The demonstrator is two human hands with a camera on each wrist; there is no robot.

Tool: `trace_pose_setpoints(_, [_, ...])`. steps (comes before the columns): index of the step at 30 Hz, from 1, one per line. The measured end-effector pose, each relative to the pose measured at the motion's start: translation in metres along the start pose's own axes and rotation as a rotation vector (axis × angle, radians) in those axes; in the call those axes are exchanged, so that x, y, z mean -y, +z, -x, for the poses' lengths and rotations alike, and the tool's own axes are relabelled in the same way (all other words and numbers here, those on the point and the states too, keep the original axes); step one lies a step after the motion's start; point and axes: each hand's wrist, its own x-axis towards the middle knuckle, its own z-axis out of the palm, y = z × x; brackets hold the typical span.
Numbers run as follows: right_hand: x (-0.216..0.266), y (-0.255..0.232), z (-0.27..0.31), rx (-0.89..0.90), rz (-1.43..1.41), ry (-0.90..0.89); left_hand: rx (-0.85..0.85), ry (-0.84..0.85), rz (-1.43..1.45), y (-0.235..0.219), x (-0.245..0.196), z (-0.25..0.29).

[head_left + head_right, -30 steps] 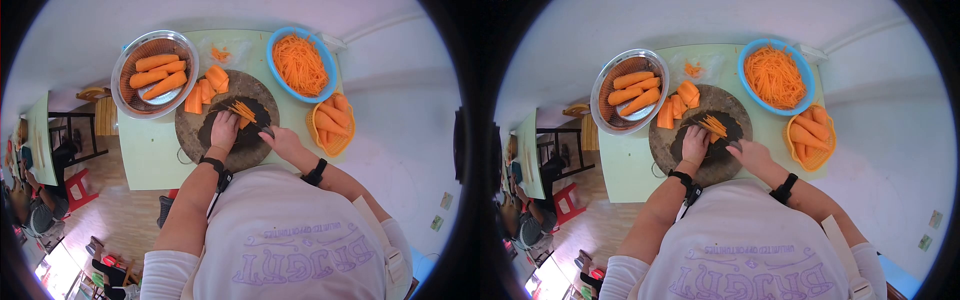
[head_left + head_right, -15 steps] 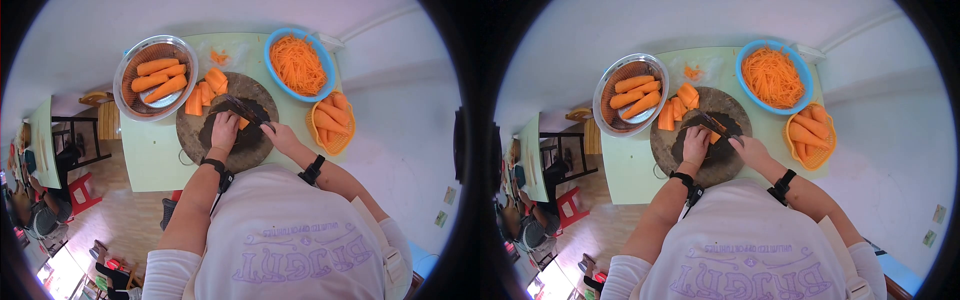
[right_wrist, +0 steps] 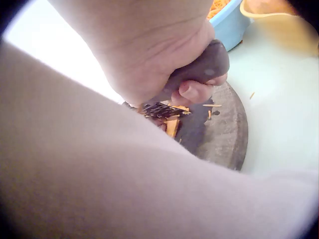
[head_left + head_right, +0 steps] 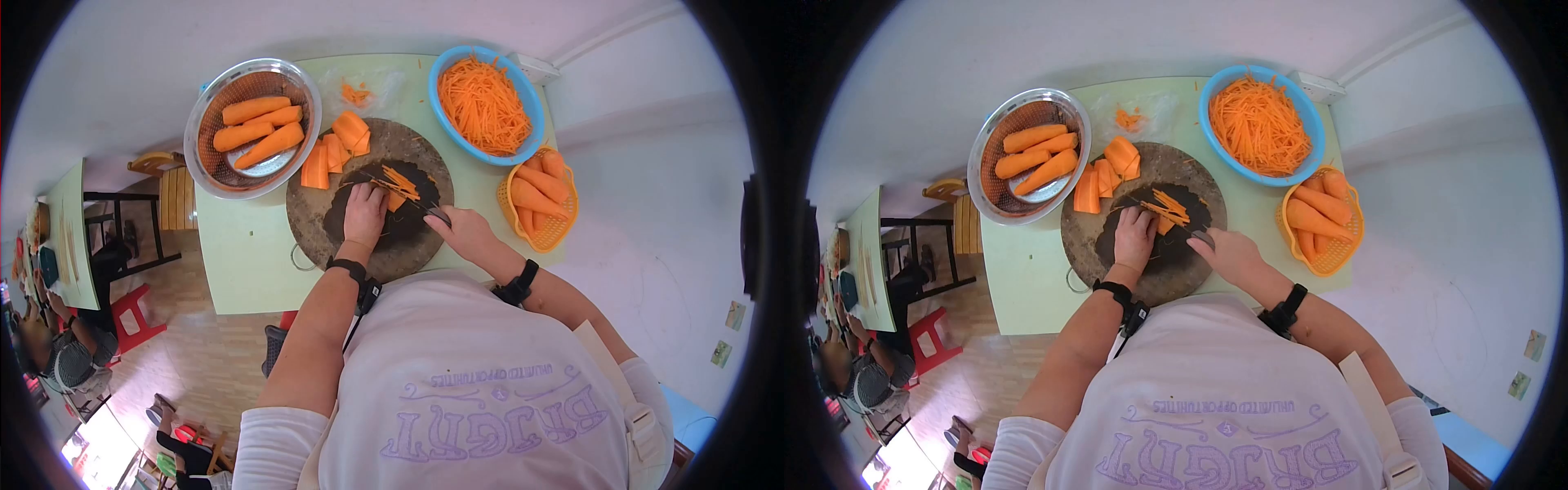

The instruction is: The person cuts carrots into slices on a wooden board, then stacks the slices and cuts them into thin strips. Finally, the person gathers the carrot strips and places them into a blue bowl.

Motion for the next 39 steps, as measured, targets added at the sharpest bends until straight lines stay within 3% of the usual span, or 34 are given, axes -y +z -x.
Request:
trace_pose_setpoints(26, [-0.003,0.018,-0.026,0.028,0.058,0.0,-0.009,-0.022,0.019,0.002,0.0,-0.001])
trace_pose_setpoints(29, [-0.015,0.021,-0.026,0.027,-0.039,0.008,-0.011,-0.014,0.031,0.002,0.001,0.0])
trace_pose_setpoints(31, [-0.016,0.019,-0.025,0.02,-0.317,0.123,-0.008,-0.008,0.042,0.002,0.003,0.0])
trace_pose_setpoints(39, [-0.003,-0.002,-0.004,0.056,-0.07,0.056,0.018,-0.029,0.002,0.002,0.002,0.001])
